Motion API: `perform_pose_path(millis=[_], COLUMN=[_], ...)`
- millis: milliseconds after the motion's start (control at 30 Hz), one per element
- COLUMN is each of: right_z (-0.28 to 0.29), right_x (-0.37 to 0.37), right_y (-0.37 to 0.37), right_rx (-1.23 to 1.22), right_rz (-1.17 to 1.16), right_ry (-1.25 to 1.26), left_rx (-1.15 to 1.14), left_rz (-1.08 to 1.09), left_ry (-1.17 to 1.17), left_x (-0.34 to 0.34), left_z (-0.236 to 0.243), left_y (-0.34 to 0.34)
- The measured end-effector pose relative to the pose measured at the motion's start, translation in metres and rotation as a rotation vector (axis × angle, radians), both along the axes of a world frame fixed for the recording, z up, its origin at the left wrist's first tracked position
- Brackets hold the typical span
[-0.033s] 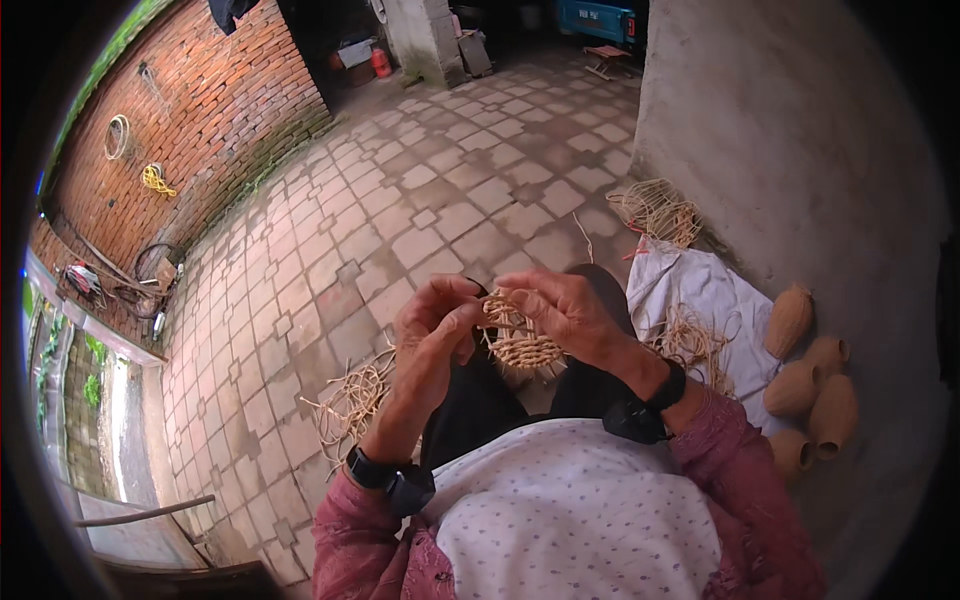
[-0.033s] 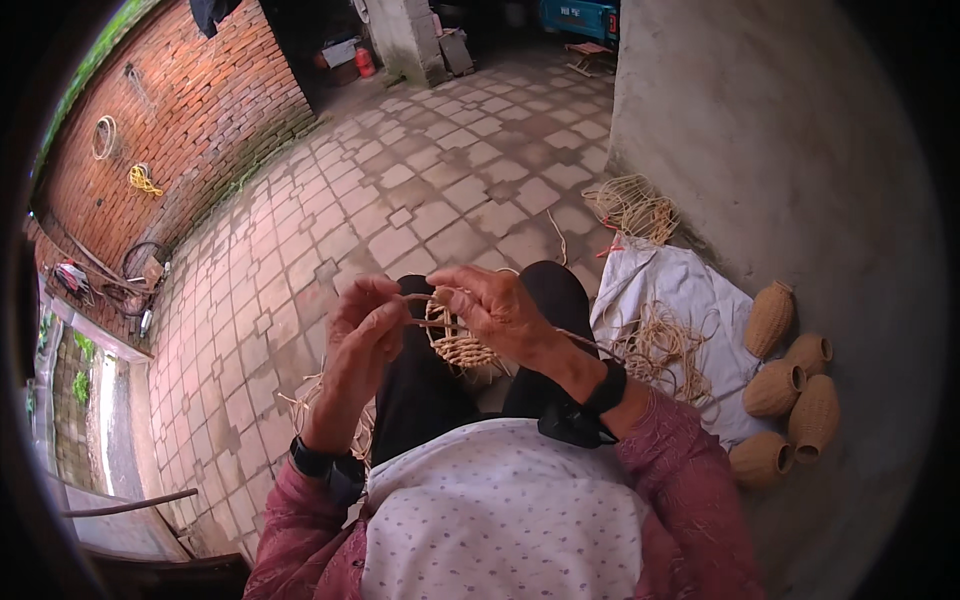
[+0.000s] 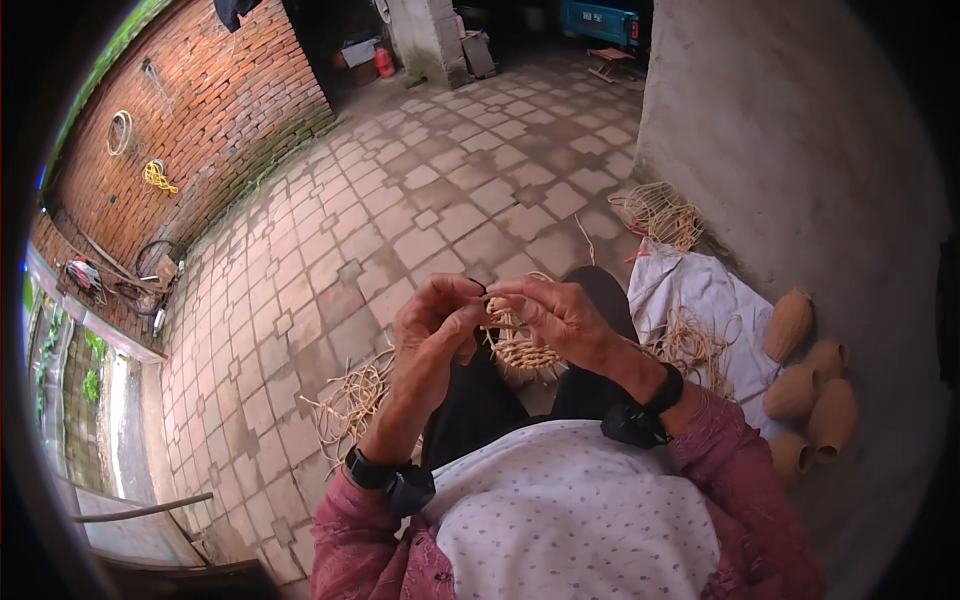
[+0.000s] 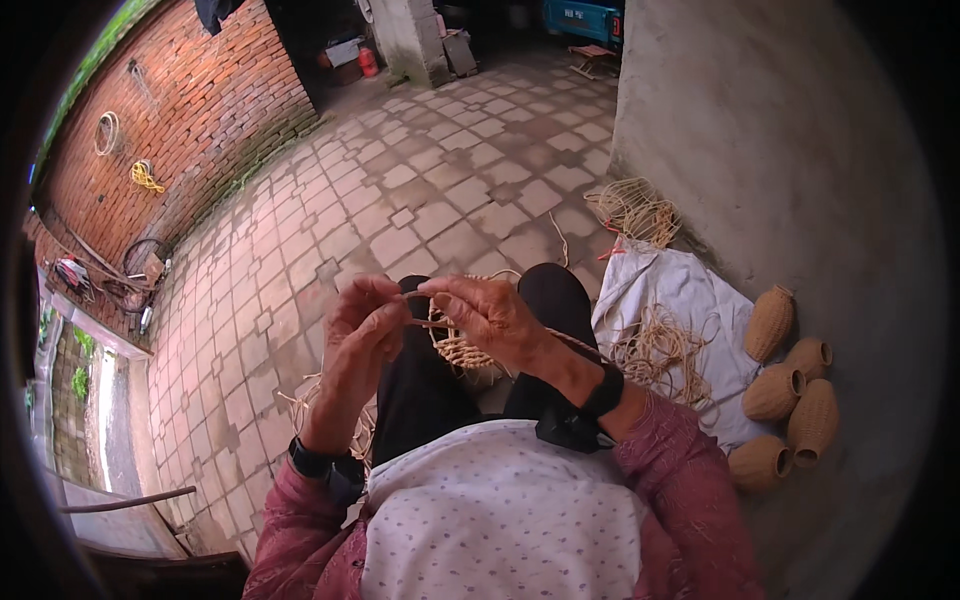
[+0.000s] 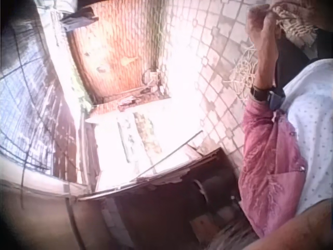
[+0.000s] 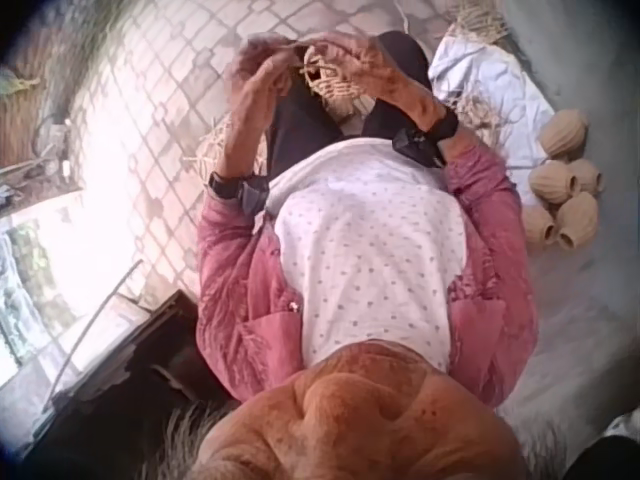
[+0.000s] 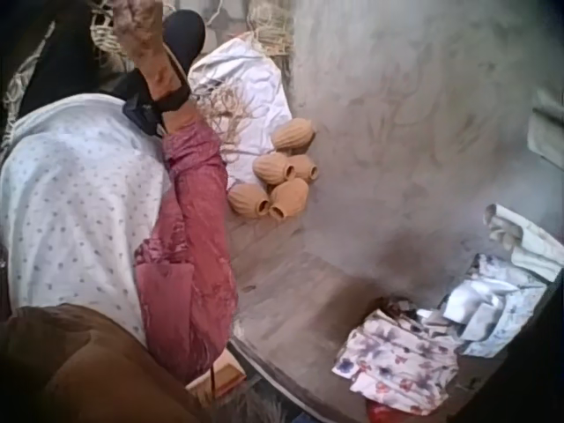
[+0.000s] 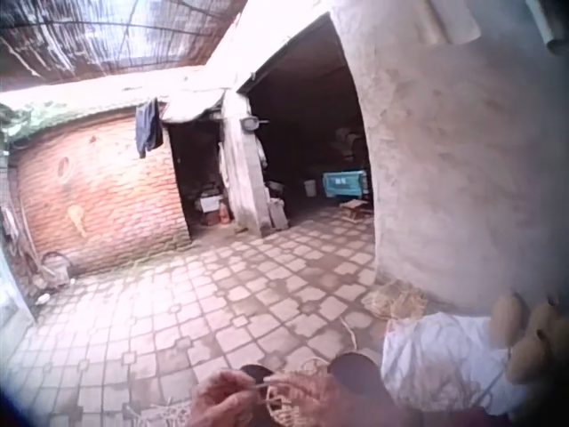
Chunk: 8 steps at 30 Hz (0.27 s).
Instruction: The person is weaving dried straw or plant fibers to create small decorative or functional vessels.
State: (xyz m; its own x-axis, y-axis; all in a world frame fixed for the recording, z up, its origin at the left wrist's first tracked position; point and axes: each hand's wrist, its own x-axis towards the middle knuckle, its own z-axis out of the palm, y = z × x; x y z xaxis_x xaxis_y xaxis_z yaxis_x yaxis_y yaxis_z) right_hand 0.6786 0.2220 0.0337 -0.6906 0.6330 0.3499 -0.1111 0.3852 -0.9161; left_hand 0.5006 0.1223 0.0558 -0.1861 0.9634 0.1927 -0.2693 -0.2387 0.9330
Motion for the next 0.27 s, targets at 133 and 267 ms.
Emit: perform_pose_path(millis=[133, 267], right_z=[-0.005, -0.008], right_x=[0.010, 0.029], right_y=[-0.017, -0.011], right_rx=[-0.153, -0.014], right_rz=[-0.016, -0.220], right_ry=[0.176, -0.171], left_rx=[0.023, 0.006], left_rz=[0.011, 0.120], left_ry=[0.081, 0.804], left_x=[-0.007, -0.012], left_z=[0.000, -0.026], left_y=[-0.002, 0.002])
